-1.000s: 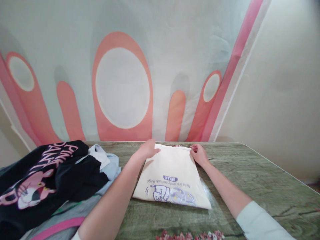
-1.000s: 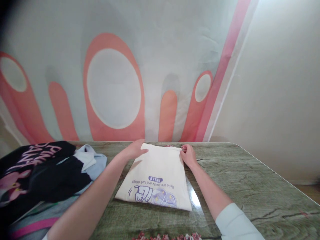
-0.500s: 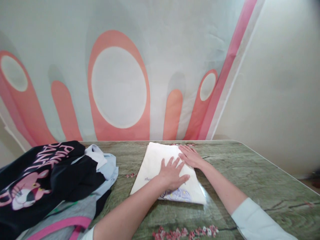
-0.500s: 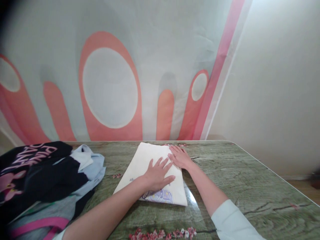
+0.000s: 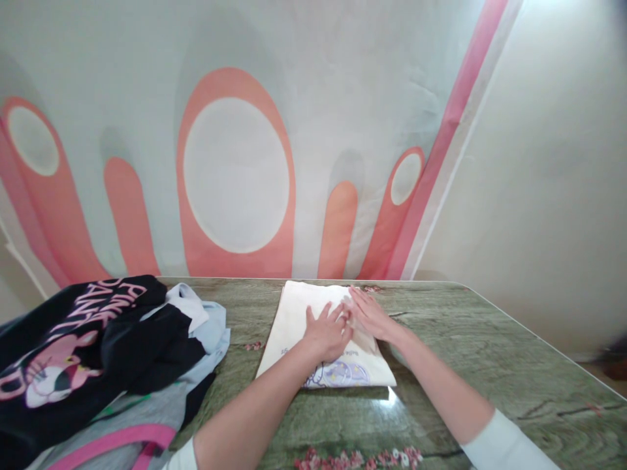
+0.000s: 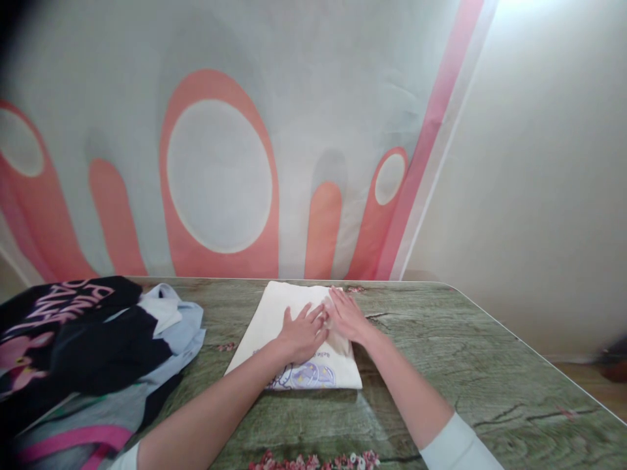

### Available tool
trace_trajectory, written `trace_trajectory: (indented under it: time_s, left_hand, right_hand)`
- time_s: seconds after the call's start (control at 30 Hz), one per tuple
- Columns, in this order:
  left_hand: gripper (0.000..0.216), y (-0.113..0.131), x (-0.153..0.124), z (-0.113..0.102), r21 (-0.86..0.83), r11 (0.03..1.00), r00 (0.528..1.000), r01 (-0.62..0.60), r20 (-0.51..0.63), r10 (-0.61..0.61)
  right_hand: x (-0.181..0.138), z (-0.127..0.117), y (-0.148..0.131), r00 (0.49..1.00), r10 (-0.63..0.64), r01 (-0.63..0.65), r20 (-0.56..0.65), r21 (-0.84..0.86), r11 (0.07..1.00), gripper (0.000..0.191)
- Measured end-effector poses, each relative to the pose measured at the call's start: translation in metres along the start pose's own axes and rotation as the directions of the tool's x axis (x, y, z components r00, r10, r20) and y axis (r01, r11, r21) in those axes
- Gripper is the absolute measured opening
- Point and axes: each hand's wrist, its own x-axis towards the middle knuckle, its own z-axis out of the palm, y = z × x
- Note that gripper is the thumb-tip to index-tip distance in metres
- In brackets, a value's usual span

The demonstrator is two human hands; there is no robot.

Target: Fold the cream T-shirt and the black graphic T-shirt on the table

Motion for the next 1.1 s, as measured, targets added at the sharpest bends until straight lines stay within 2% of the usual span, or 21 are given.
trace_trajectory:
  time_s: [0.1,0.17,0.23,0.4,0.5,0.57,0.63,0.73,0.83,0.9,1.1]
  left_hand:
    - [0.055,-0.002,0.001,0.002,0.034,0.999,1.000,-0.028,0.013,0.028]
    - [0.059,-0.003,0.000,0.002,0.046,0.998,0.999,-0.038,0.023,0.037]
    - [0.057,-0.004,-0.001,0.003,0.042,0.999,1.000,-0.023,0.007,0.022]
    - [0.053,-0.006,-0.002,0.003,0.014,1.000,1.000,-0.010,-0.022,0.010]
    - [0.052,-0.005,-0.004,0.002,0.023,1.000,0.999,0.003,-0.032,-0.002]
    - [0.051,-0.003,-0.008,0.001,0.034,0.999,0.999,0.004,-0.041,-0.003]
    - [0.050,0.001,-0.013,0.001,0.043,0.999,0.998,-0.020,-0.051,0.022]
    - [0.050,0.008,-0.022,0.001,0.042,0.996,0.995,-0.078,-0.053,0.080]
    - [0.052,0.011,-0.032,-0.002,0.034,0.994,0.994,-0.108,-0.030,0.109]
    - [0.053,0.010,-0.038,-0.004,0.035,0.994,0.994,-0.107,-0.021,0.108]
    - [0.054,-0.005,-0.057,-0.011,0.023,0.997,0.996,-0.080,-0.030,0.081]
  right_hand:
    - [-0.016,0.006,-0.030,0.986,-0.094,0.084,0.140,0.077,0.993,0.065]
    - [-0.028,0.008,-0.038,0.979,-0.089,0.080,0.182,0.057,0.995,0.066]
    - [-0.040,0.008,-0.035,0.983,-0.048,0.051,0.178,-0.013,0.999,0.065]
    - [-0.064,0.004,0.007,0.992,0.071,-0.053,0.100,-0.172,0.984,0.060]
    - [-0.066,0.000,0.030,0.986,0.168,-0.169,-0.022,-0.204,0.964,0.055]
    - [-0.064,-0.004,0.035,0.973,0.200,-0.219,-0.113,-0.186,0.958,0.054]
    - [-0.061,-0.007,0.028,0.977,0.164,-0.183,-0.139,-0.140,0.973,0.055]
    - [-0.062,-0.007,0.005,1.000,0.000,-0.002,-0.026,-0.077,0.997,0.056]
    - [-0.069,-0.005,-0.014,0.984,-0.110,0.119,0.140,-0.054,0.991,0.056]
    - [-0.073,-0.004,-0.017,0.977,-0.094,0.110,0.193,-0.073,0.991,0.057]
    - [-0.074,-0.008,-0.002,0.982,0.027,-0.001,0.187,-0.137,0.991,0.061]
